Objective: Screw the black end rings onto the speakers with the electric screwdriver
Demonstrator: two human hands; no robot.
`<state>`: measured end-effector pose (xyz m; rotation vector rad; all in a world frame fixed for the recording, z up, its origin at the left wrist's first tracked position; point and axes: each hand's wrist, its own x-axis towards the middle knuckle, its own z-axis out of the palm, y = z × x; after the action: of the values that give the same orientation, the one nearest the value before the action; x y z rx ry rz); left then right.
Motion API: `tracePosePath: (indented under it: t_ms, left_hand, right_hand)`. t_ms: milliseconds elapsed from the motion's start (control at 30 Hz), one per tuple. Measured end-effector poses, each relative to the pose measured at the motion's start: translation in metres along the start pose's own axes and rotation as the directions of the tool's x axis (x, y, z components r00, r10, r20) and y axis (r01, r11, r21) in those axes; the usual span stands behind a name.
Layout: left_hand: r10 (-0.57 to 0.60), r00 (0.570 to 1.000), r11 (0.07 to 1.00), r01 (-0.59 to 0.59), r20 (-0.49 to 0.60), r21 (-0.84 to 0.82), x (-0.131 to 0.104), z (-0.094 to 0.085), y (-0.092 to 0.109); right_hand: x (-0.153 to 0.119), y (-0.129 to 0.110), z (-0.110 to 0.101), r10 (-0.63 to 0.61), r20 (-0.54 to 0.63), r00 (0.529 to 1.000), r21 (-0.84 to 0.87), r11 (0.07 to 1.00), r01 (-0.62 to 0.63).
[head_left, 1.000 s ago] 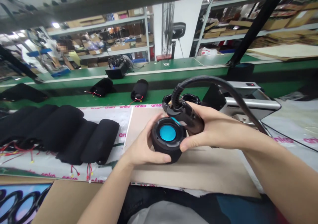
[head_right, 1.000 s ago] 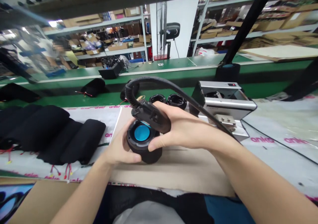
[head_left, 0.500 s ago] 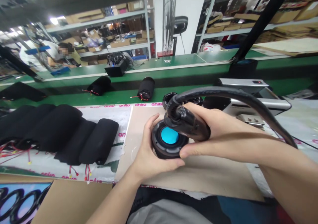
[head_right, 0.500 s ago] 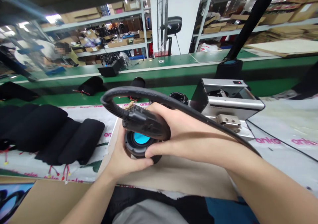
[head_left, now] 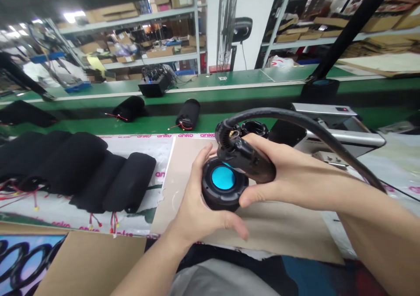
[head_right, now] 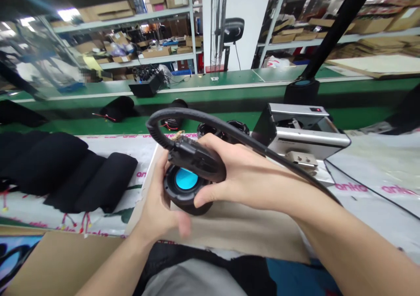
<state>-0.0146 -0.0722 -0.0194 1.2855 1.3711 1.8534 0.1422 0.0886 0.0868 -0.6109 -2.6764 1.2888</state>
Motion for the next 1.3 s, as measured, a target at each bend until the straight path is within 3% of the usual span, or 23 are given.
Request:
tracePosePath:
  t_ms: [133,300,433,633,800,900,1100,1167,1233,1267,1300]
  left_hand:
    - [-0.076,0.997,0.996,0.076,-0.003,-0.049,-0.001,0.0,0.005]
    - [-0.08,0.99,0.984,0.097,0.117,-0.15,-0.002,-0.01,0.004]
    - [-0.079,0.99,0.981,0.098,0.117,-0.166,-0.003,-0.011,-0.001]
    - [-0.024,0.994,0.999,0.029,0.111,-0.044,-0.002,-0.011,0.004]
    - [-0.015,0.994,0.998,0.008,0.111,0.06,-0.001,-0.011,0.014]
    - [-0.012,0.996,0.998,0.006,0.087,0.062,-0.002,-0.009,0.012]
    - [0.009,0.999,0.999,-0.011,0.054,0.041,-0.001,-0.003,0.005]
    - [-0.005,1.0,0.994,0.002,0.024,0.113,-0.002,-0.003,0.007]
    - [-0.012,1.0,0.979,0.013,-0.006,0.202,-0.004,-0.006,0.009]
    - [-0.007,1.0,0.971,0.01,-0.014,0.238,-0.004,-0.008,0.01]
    - [0.002,1.0,0.964,0.003,-0.018,0.266,-0.003,-0.01,0.01]
  right_hand:
    - [-0.004,-0.004,0.004,0.05,-0.045,0.998,0.046,0.998,-0.048]
    - [-0.003,-0.006,0.008,0.083,-0.063,0.995,0.113,0.991,-0.076]
    - [0.0,-0.001,0.006,0.08,-0.06,0.995,0.106,0.992,-0.074]
    - [0.005,0.0,-0.004,-0.057,0.049,0.997,0.079,0.996,0.053]
    - [0.008,-0.001,-0.012,-0.041,0.123,0.992,0.084,0.996,0.03]
    - [0.01,-0.004,-0.016,-0.115,0.182,0.977,0.047,0.993,0.108]
    - [0.008,-0.009,-0.012,-0.162,0.168,0.972,0.001,0.986,0.164]
    - [-0.004,-0.004,-0.015,-0.136,0.087,0.987,0.038,0.99,0.133]
    - [-0.023,0.004,-0.025,-0.091,-0.174,0.98,0.229,0.965,0.131]
    - [-0.034,0.009,-0.032,-0.058,-0.346,0.936,0.336,0.924,0.181]
    - [-0.046,0.013,-0.038,-0.016,-0.515,0.857,0.412,0.872,0.264]
